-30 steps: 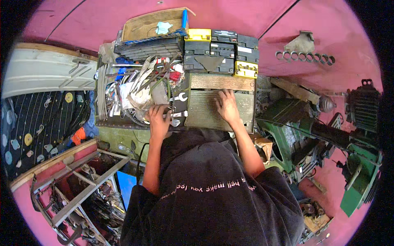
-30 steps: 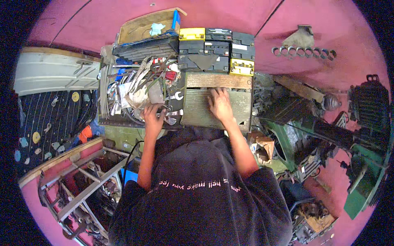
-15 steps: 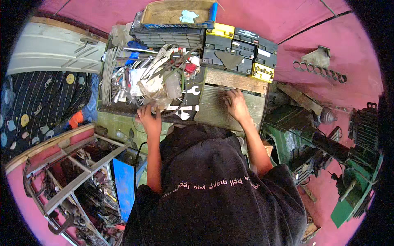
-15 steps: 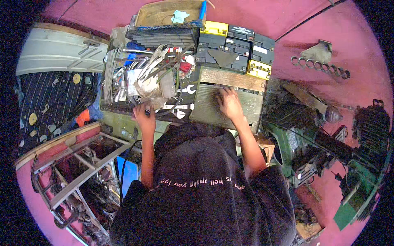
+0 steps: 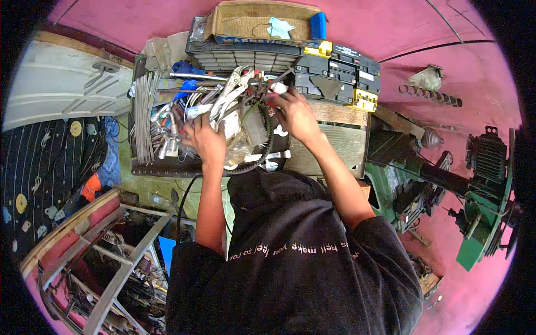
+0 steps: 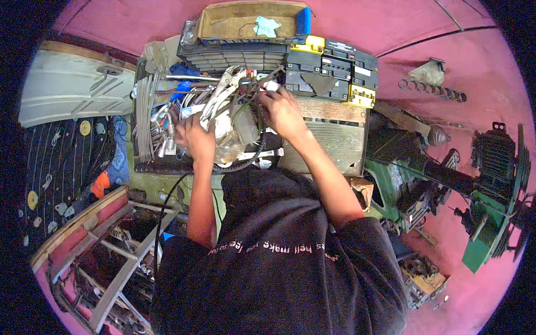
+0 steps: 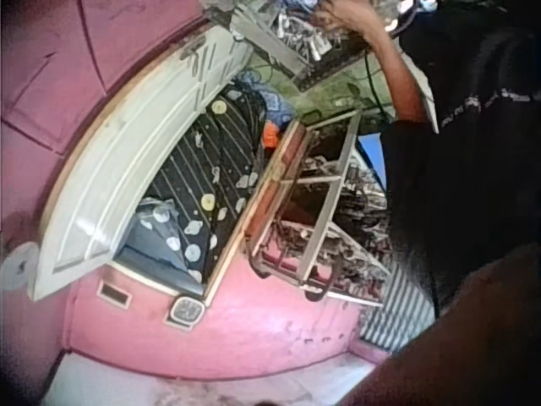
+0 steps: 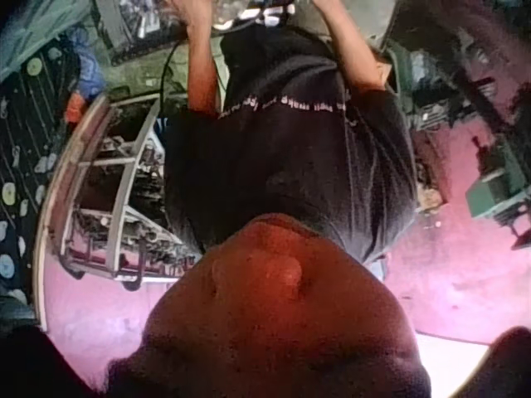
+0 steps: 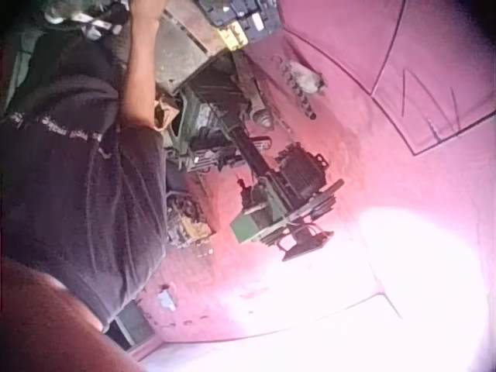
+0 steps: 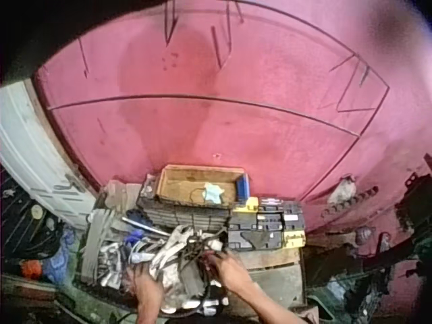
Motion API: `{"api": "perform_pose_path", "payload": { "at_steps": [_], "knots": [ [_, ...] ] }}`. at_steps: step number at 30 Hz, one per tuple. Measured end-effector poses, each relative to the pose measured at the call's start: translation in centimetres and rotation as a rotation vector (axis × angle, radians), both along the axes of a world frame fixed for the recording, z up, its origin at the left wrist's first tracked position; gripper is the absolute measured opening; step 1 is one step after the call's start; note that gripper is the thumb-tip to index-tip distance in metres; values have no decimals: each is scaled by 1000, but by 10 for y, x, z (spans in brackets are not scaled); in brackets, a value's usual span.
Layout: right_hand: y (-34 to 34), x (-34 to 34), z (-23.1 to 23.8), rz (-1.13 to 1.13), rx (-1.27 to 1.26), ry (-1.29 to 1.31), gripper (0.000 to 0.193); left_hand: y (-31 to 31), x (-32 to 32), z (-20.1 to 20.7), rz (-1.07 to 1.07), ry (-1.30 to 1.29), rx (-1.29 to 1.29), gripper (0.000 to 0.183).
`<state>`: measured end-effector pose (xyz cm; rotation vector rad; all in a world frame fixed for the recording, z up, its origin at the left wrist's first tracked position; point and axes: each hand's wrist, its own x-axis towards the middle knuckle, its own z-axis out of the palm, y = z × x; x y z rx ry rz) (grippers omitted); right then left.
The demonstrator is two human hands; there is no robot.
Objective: The user is inspecting and organizing various engine components in a workshop environment.
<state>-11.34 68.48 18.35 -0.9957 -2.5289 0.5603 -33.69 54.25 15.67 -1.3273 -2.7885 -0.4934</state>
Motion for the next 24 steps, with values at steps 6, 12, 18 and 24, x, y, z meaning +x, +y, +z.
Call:
{"api": "perform_pose_path", "payload": {
  "at_steps": [6, 12, 18, 24],
  "knots": [
    [30, -83, -10, 35, 223, -278, 52, 0, -20, -7, -79, -89, -93, 60],
    [53, -116, -32, 196, 227, -405, 58, -1, -30, -5, -133, -127, -127, 55],
    [59, -127, -39, 176, 270, -432, 43, -6, -39, -18, -184, -166, -4, 48],
    [55, -124, -21, 201, 236, -490, 44, -16, -49, -23, -228, -169, 103, 50]
  ]
}}
